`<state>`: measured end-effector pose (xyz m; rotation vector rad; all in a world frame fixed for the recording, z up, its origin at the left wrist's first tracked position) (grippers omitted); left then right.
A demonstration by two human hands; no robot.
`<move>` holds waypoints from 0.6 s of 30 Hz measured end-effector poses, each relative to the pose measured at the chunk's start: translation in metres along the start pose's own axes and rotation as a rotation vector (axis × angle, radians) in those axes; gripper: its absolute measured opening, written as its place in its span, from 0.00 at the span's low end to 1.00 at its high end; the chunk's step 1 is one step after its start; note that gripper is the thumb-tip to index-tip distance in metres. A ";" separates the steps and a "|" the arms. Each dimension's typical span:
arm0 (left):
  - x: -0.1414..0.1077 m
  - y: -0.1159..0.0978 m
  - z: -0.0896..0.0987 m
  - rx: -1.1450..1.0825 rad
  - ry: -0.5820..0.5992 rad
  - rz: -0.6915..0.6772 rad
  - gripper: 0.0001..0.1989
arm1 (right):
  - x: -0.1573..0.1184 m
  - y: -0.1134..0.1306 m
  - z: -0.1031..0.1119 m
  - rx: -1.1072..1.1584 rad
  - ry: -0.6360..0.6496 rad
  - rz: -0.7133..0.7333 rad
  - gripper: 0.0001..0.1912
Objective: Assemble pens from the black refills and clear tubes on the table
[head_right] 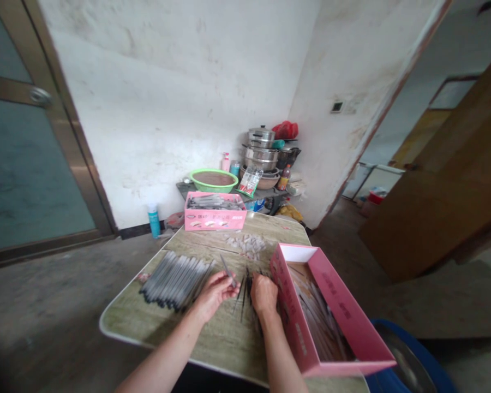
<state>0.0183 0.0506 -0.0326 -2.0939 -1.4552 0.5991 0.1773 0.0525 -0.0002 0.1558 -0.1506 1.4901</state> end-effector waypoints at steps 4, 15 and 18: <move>0.001 0.000 0.004 -0.069 -0.001 -0.022 0.15 | 0.002 0.000 -0.001 -0.047 0.038 0.046 0.13; 0.004 0.001 0.007 -0.105 -0.096 -0.078 0.17 | 0.002 0.000 -0.002 -0.033 0.036 0.106 0.11; 0.005 0.002 0.008 -0.085 -0.111 -0.070 0.18 | 0.002 0.001 -0.002 0.024 0.021 0.127 0.10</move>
Point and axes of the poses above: each hand's wrist, its own x-axis towards the middle knuckle, its own z-axis out of the back of the hand, y = z × x, the point moved 1 cm from there along x, towards the middle knuckle, and after that the axes turned 8 degrees about -x, right-handed, at the moved point
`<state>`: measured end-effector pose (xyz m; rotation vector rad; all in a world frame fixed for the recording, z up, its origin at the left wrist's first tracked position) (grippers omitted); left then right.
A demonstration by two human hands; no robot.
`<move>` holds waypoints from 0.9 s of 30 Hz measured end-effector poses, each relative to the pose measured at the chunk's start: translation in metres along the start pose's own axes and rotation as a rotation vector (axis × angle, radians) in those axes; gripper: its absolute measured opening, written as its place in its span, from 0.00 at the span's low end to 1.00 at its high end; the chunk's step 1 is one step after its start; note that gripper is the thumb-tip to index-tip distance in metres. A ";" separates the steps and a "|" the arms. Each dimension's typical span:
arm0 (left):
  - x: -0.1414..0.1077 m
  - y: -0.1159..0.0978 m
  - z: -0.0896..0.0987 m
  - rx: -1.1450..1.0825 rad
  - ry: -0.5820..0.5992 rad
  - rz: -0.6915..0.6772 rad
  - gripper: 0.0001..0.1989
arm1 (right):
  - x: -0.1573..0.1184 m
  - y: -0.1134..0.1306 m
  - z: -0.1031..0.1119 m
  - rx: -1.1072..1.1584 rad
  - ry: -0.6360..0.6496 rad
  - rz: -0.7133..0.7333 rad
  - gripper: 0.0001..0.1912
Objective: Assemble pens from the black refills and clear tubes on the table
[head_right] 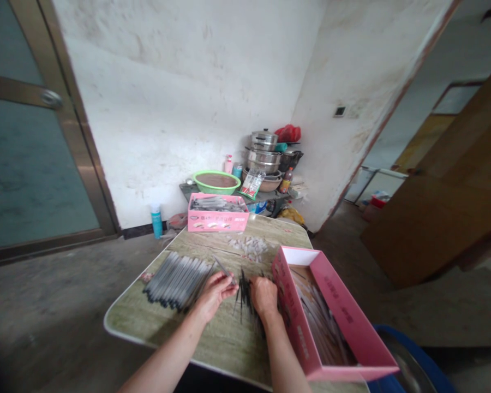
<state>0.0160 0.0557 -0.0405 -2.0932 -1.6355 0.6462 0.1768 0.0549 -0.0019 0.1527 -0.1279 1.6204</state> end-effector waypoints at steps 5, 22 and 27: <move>0.000 0.001 0.000 0.023 0.008 -0.018 0.18 | 0.000 0.001 0.002 0.156 -0.084 0.000 0.07; -0.007 -0.005 -0.006 0.148 0.086 -0.061 0.17 | -0.070 0.040 -0.022 0.465 -0.564 -0.058 0.16; -0.007 -0.004 -0.006 0.210 0.129 -0.057 0.15 | -0.067 0.041 -0.024 0.381 -0.530 -0.057 0.18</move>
Point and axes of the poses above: each hand's wrist, its own x-axis towards the middle knuckle, its own z-axis out of the back of the hand, y = z × x, the point moved 1 cm from there along x, towards the middle knuckle, and after that the axes turned 8 degrees about -x, right-handed, at the moved point
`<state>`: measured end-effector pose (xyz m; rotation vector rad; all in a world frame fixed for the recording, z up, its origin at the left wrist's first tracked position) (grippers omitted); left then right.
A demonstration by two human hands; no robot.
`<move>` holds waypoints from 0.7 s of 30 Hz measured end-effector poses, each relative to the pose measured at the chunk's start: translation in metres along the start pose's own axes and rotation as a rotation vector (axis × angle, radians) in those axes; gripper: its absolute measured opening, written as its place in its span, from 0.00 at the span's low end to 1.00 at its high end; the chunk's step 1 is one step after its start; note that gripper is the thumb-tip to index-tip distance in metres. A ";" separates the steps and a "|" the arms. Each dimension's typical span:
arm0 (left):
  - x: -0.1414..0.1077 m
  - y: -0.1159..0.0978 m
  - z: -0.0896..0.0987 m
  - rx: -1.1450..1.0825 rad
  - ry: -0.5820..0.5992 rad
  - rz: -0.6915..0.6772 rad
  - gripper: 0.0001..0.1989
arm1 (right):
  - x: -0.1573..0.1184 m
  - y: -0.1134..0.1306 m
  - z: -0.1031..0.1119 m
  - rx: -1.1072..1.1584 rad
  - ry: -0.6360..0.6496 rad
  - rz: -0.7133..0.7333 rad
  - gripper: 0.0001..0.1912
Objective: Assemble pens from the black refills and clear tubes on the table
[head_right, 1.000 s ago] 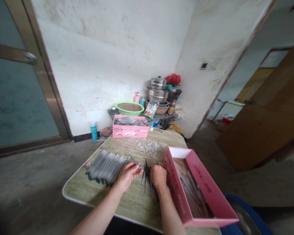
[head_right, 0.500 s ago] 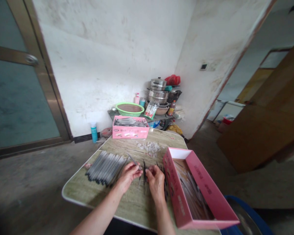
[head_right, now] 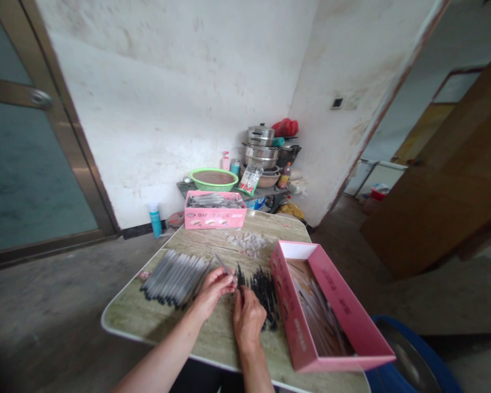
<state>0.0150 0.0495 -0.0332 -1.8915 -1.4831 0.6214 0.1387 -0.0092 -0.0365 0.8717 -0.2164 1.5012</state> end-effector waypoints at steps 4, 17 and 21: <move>-0.001 -0.001 -0.002 0.066 -0.007 -0.001 0.16 | 0.001 0.001 0.000 -0.006 -0.007 -0.005 0.19; 0.001 0.001 -0.003 0.158 0.017 -0.005 0.18 | -0.001 -0.002 -0.005 0.006 -0.027 0.007 0.17; 0.001 0.000 -0.004 0.183 0.022 -0.018 0.16 | -0.001 -0.001 -0.003 0.017 -0.026 0.012 0.17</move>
Point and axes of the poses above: each hand's wrist, its own x-axis towards the middle knuckle, its own z-axis out of the back of the hand, y = z × x, the point moved 1 cm from there along x, towards the middle knuckle, and after that the axes turned 8 degrees about -x, right-handed, at the moved point
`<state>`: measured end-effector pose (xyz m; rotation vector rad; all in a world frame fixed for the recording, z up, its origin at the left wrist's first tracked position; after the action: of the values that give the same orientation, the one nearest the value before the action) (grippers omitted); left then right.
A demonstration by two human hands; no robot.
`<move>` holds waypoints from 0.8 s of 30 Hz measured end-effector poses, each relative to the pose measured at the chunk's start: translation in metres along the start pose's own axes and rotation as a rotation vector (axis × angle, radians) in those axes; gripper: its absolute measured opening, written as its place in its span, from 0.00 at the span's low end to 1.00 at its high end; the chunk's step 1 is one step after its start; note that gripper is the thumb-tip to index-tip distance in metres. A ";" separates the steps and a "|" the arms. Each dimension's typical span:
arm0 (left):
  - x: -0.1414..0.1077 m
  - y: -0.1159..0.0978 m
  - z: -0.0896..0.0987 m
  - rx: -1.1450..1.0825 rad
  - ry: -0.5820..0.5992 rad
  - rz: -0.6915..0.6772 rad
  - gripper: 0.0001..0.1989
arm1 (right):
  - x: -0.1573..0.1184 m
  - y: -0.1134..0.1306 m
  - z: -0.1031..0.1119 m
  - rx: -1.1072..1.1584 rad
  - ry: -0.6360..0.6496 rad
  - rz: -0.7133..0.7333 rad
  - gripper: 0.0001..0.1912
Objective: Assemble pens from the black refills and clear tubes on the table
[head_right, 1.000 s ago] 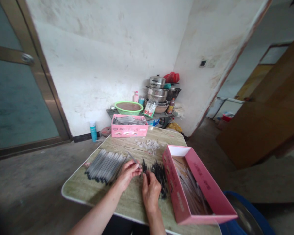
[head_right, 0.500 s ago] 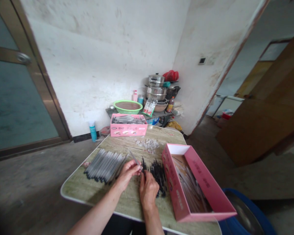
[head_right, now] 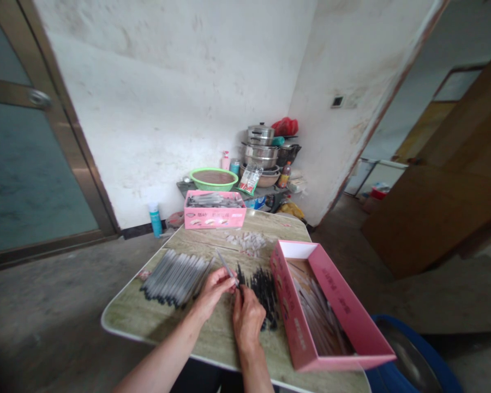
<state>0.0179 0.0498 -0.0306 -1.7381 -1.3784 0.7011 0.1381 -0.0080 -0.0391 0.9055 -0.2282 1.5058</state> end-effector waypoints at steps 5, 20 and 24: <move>0.000 -0.001 -0.001 0.023 0.019 -0.030 0.16 | 0.000 0.000 0.000 -0.005 0.005 0.006 0.18; -0.001 -0.001 0.001 -0.024 0.012 -0.040 0.16 | 0.001 0.003 0.000 0.032 0.064 -0.070 0.20; -0.001 0.000 0.000 -0.024 0.013 -0.014 0.18 | 0.001 0.002 -0.001 0.048 0.074 -0.090 0.18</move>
<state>0.0172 0.0487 -0.0305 -1.7466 -1.3943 0.6673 0.1360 -0.0069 -0.0389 0.8851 -0.0967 1.4639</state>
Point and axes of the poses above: each hand's wrist, its own x-axis towards the middle knuckle, its own z-axis out of the back of the hand, y = z × x, the point moved 1 cm from there along x, towards the middle knuckle, and after that the axes turned 8 degrees about -x, right-handed, at the moved point
